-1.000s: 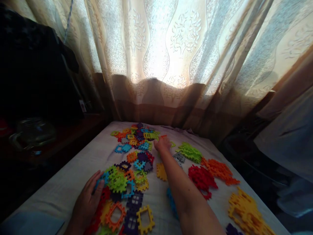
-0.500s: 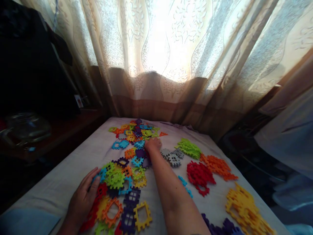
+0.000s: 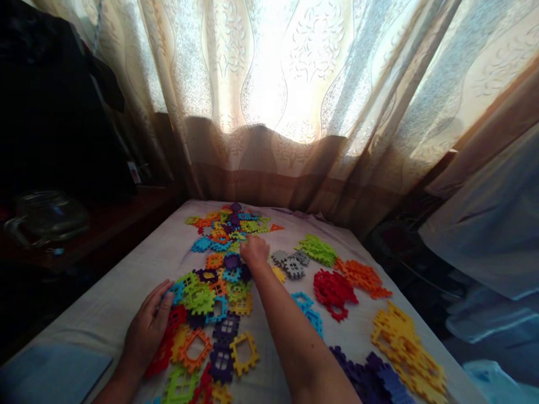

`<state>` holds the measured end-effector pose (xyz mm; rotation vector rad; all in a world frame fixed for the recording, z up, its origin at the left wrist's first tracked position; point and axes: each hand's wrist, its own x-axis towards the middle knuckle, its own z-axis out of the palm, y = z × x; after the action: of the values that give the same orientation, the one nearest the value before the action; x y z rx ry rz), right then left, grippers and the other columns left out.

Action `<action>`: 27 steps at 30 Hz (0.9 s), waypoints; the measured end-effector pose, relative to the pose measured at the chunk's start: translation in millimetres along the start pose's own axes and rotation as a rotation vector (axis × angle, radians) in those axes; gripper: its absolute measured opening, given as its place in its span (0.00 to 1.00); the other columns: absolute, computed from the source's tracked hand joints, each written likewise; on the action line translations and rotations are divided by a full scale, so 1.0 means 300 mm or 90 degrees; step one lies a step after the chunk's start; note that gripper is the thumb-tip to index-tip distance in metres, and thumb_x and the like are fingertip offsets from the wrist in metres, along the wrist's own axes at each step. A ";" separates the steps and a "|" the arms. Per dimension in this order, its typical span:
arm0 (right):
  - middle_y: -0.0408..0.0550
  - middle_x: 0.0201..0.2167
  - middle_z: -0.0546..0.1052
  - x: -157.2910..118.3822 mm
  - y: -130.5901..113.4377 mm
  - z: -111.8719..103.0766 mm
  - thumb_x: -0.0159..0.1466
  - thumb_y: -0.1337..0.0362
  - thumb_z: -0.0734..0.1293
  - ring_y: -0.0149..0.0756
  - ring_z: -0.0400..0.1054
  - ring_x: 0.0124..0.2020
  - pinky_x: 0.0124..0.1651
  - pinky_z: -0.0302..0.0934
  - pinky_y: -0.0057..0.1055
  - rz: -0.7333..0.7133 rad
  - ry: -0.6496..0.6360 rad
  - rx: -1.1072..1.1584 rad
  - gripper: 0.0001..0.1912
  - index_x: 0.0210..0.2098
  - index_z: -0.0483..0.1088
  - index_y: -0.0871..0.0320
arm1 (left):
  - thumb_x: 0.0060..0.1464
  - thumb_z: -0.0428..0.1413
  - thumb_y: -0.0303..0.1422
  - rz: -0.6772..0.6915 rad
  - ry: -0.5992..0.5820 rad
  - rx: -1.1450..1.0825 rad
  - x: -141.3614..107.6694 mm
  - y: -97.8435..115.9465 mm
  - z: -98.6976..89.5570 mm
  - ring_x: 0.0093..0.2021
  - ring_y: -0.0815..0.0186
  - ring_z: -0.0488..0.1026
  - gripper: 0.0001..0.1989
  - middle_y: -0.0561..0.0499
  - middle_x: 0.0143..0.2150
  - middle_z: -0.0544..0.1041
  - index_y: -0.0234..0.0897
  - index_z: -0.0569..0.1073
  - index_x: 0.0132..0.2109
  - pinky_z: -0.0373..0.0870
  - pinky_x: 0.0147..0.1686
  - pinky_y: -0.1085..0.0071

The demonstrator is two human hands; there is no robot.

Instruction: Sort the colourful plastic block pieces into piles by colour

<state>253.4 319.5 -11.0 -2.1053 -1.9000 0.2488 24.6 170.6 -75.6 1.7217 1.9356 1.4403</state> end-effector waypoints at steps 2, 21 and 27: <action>0.55 0.58 0.70 0.044 0.027 0.003 0.65 0.55 0.59 0.49 0.63 0.57 0.54 0.57 0.43 0.037 -0.010 -0.007 0.23 0.58 0.67 0.53 | 0.58 0.44 0.52 0.002 0.001 0.001 0.000 -0.001 0.002 0.56 0.57 0.71 0.27 0.44 0.54 0.76 0.37 0.74 0.49 0.66 0.59 0.60; 0.44 0.52 0.76 -0.182 -0.072 0.068 0.66 0.52 0.59 0.41 0.68 0.53 0.51 0.60 0.33 -0.105 -0.106 0.093 0.19 0.49 0.75 0.47 | 0.60 0.45 0.49 0.049 0.019 -0.015 -0.001 0.006 0.007 0.55 0.58 0.72 0.24 0.43 0.53 0.76 0.37 0.74 0.49 0.67 0.58 0.59; 0.44 0.41 0.81 -0.317 -0.061 0.043 0.66 0.57 0.60 0.37 0.73 0.43 0.45 0.61 0.28 -0.211 -0.130 0.162 0.15 0.41 0.78 0.50 | 0.61 0.44 0.49 0.046 0.012 -0.012 0.002 0.020 0.002 0.55 0.58 0.71 0.24 0.42 0.53 0.76 0.36 0.74 0.49 0.66 0.59 0.59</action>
<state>221.3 228.0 -23.6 -1.6266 -2.1629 0.6125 28.8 170.5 -71.3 1.7940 1.8801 1.4991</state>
